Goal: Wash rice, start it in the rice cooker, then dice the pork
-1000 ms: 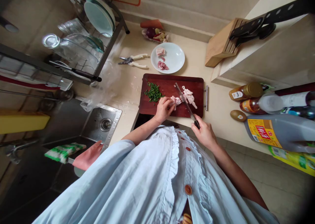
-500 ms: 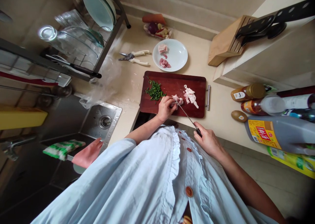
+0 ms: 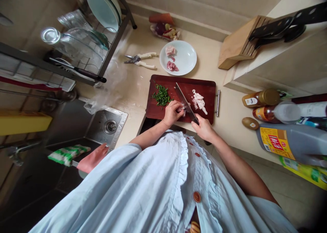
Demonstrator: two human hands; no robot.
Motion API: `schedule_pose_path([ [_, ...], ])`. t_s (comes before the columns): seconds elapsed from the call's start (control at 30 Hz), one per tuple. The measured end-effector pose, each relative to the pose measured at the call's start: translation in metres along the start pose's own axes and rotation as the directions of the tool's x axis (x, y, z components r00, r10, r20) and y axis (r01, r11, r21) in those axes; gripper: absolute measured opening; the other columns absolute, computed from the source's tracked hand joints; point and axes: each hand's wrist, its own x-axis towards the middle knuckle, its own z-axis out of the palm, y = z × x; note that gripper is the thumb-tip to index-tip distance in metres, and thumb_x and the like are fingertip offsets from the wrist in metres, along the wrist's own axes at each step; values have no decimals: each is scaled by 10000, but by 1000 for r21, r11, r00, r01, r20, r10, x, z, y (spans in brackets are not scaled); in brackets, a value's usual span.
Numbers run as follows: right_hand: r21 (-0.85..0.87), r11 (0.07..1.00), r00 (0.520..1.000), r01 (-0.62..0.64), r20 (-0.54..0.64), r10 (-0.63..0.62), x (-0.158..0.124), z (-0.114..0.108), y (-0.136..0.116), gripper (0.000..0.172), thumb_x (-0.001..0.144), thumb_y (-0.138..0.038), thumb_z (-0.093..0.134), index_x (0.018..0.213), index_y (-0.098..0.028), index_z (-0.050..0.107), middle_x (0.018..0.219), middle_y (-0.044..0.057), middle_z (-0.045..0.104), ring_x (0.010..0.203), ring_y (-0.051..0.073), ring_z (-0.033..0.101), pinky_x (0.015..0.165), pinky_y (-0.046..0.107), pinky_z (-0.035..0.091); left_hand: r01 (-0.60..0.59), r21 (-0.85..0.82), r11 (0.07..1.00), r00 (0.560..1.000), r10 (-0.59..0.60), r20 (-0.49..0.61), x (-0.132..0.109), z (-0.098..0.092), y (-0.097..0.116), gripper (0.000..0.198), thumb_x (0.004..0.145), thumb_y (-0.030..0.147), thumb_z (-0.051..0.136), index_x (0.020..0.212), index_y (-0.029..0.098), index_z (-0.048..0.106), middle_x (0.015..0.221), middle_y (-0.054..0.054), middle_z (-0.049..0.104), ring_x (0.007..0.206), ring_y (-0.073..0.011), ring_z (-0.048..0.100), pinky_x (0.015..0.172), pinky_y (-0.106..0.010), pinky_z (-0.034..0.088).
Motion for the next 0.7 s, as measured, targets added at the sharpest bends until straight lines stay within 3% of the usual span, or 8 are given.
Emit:
schedule_pose_path([
  [0.17, 123, 992, 997, -16, 81, 6, -22, -9, 15, 195, 812, -285, 422, 884, -187, 574, 654, -1, 588, 592, 147, 553, 545, 238, 421, 11, 25, 1000, 999, -10, -30, -2, 3, -2, 114, 719, 139, 664, 792, 185, 589, 834, -29, 608, 828, -167, 553, 744, -296, 461],
  [0.4, 66, 997, 999, -36, -17, 37, 13, 19, 2, 229, 790, -272, 443, 958, -184, 571, 743, 33, 628, 652, 173, 572, 612, 266, 428, -17, 10, 1000, 1000, 17, -4, -3, 3, -4, 100, 738, 176, 675, 769, 180, 580, 817, -33, 607, 830, -176, 537, 757, -310, 448],
  [0.57, 109, 994, 1000, -19, 14, 17, 0, 18, 11, 169, 778, -283, 435, 841, -175, 549, 678, 16, 583, 606, 154, 531, 571, 250, 416, -60, 17, 998, 998, 61, -26, -3, 4, -5, 113, 720, 141, 676, 772, 176, 582, 821, -32, 611, 834, -177, 539, 757, -308, 451],
  [0.7, 103, 994, 999, -37, -11, 38, 19, 21, 1, 244, 773, -263, 464, 973, -179, 575, 671, 12, 596, 605, 161, 559, 594, 255, 428, -63, 18, 998, 998, 63, -13, -3, 6, -7, 102, 719, 144, 670, 771, 176, 588, 844, -42, 611, 842, -180, 539, 762, -310, 459],
])
